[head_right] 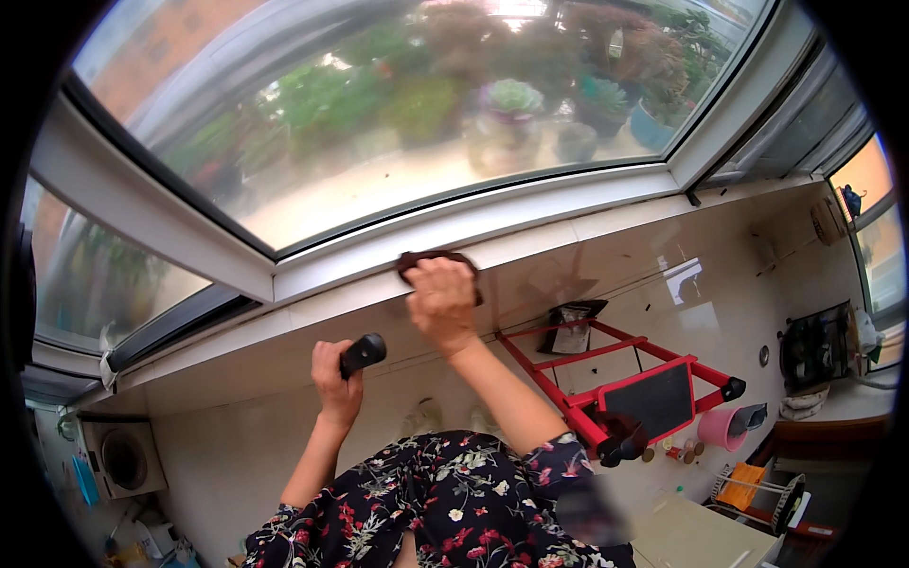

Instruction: The person cleans the window frame and glass using a dark cloth. They wipe the lower frame, move a red step ladder to access different sections, and clean the window screen. The person also picks up small debris from the floor during the process.

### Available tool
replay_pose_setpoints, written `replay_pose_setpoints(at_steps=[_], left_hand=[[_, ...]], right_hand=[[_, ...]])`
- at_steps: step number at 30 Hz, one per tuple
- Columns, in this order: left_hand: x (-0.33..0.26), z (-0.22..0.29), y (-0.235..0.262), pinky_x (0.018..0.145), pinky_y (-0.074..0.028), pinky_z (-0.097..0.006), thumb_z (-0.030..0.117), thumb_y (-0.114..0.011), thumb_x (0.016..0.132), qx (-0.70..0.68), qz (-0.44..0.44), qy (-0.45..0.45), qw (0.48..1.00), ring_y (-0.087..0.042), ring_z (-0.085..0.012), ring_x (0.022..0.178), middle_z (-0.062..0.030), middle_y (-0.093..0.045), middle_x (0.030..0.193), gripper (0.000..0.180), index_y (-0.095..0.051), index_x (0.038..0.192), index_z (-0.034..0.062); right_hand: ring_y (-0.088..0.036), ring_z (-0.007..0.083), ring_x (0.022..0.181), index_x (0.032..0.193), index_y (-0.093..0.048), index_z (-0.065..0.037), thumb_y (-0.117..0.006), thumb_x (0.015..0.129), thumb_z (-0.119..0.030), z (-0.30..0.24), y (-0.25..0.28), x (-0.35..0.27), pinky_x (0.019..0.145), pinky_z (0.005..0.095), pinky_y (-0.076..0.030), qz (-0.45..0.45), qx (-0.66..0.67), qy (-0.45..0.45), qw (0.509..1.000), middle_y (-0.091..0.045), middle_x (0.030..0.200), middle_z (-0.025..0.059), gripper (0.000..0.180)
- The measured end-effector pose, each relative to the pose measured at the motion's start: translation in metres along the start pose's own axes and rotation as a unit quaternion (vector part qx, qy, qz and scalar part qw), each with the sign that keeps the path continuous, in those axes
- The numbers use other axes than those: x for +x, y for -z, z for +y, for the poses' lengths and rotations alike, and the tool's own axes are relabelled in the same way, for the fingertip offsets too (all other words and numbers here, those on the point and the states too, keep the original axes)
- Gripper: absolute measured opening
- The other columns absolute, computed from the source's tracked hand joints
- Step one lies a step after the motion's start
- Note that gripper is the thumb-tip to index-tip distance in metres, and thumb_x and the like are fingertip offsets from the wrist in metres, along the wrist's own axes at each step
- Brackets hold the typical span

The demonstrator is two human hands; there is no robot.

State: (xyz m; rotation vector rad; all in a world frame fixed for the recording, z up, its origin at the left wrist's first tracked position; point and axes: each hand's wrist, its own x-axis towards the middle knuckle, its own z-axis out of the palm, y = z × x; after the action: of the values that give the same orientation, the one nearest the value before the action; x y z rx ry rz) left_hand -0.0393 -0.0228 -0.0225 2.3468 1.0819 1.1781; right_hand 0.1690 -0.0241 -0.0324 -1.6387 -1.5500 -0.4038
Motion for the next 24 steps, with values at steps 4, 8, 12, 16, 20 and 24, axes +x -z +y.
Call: replay_pose_setpoints(at_steps=[4, 8, 12, 16, 20, 24], left_hand=[[-0.013, -0.021, 0.027, 0.066, -0.039, -0.044, -0.002, -0.059, 0.066, 0.016, 0.038, 0.013, 0.999, -0.049, -0.0363, 0.075, -0.0151, -0.051, 0.077, 0.025, -0.057, 0.09, 0.0046], [-0.02, -0.036, 0.048, 0.067, -0.039, -0.044, -0.005, -0.058, 0.068, 0.011, 0.033, 0.004, 0.999, -0.048, -0.0372, 0.075, -0.0166, -0.052, 0.079, 0.024, -0.055, 0.092, 0.0011], [-0.025, -0.052, 0.057, 0.066, -0.039, -0.041, -0.005, -0.057, 0.074, -0.011, 0.021, -0.011, 1.0, -0.047, -0.0348, 0.074, -0.0163, -0.049, 0.079, 0.019, -0.055, 0.092, -0.0006], [-0.021, -0.045, 0.051, 0.065, -0.04, -0.042, -0.008, -0.057, 0.07, -0.051, -0.046, -0.006, 0.998, -0.048, -0.0352, 0.074, -0.0153, -0.053, 0.079, 0.023, -0.056, 0.092, 0.0003], [-0.019, -0.036, 0.033, 0.064, -0.039, -0.042, -0.007, -0.058, 0.07, -0.09, -0.082, -0.039, 0.992, -0.048, -0.0343, 0.072, -0.0148, -0.052, 0.077, 0.019, -0.054, 0.087, 0.0007], [-0.02, -0.022, 0.014, 0.062, -0.038, -0.042, -0.004, -0.061, 0.069, -0.115, -0.142, -0.025, 0.983, -0.047, -0.0344, 0.07, -0.015, -0.049, 0.073, 0.016, -0.052, 0.081, 0.0007]], right_hand=[[-0.057, 0.0268, 0.106, 0.099, -0.066, -0.007, -0.061, 0.073, -0.008, -0.069, -0.033, 0.003, 0.095, 0.042, -0.04, -0.025, 0.091, 0.054, 0.994, -0.063, 0.105, 0.0099, 0.026], [-0.058, 0.021, 0.103, 0.092, -0.066, -0.011, -0.06, 0.074, -0.008, -0.105, -0.05, 0.008, 0.092, 0.037, -0.042, -0.107, 0.294, 0.162, 0.936, -0.063, 0.103, 0.0023, 0.019], [-0.054, 0.02, 0.11, 0.108, -0.065, -0.015, -0.059, 0.078, -0.009, -0.09, -0.046, -0.006, 0.098, 0.0355, -0.04, -0.028, 0.115, 0.119, 0.986, -0.06, 0.115, 0.0006, 0.031], [-0.055, 0.0227, 0.109, 0.109, -0.065, -0.013, -0.058, 0.078, -0.006, -0.083, -0.03, -0.018, 0.099, 0.0375, -0.041, -0.034, 0.146, 0.067, 0.986, -0.06, 0.117, 0.0041, 0.032], [-0.057, 0.0336, 0.103, 0.11, -0.064, -0.009, -0.051, 0.074, 0.0, -0.066, -0.004, -0.045, 0.091, 0.04, -0.047, -0.014, 0.232, -0.208, 0.95, -0.063, 0.112, 0.0123, 0.039], [-0.06, 0.0382, 0.096, 0.111, -0.061, -0.004, -0.051, 0.075, -0.001, -0.033, 0.023, -0.103, 0.087, 0.0445, -0.048, -0.137, 0.167, -0.391, 0.895, -0.065, 0.102, 0.0187, 0.038]])
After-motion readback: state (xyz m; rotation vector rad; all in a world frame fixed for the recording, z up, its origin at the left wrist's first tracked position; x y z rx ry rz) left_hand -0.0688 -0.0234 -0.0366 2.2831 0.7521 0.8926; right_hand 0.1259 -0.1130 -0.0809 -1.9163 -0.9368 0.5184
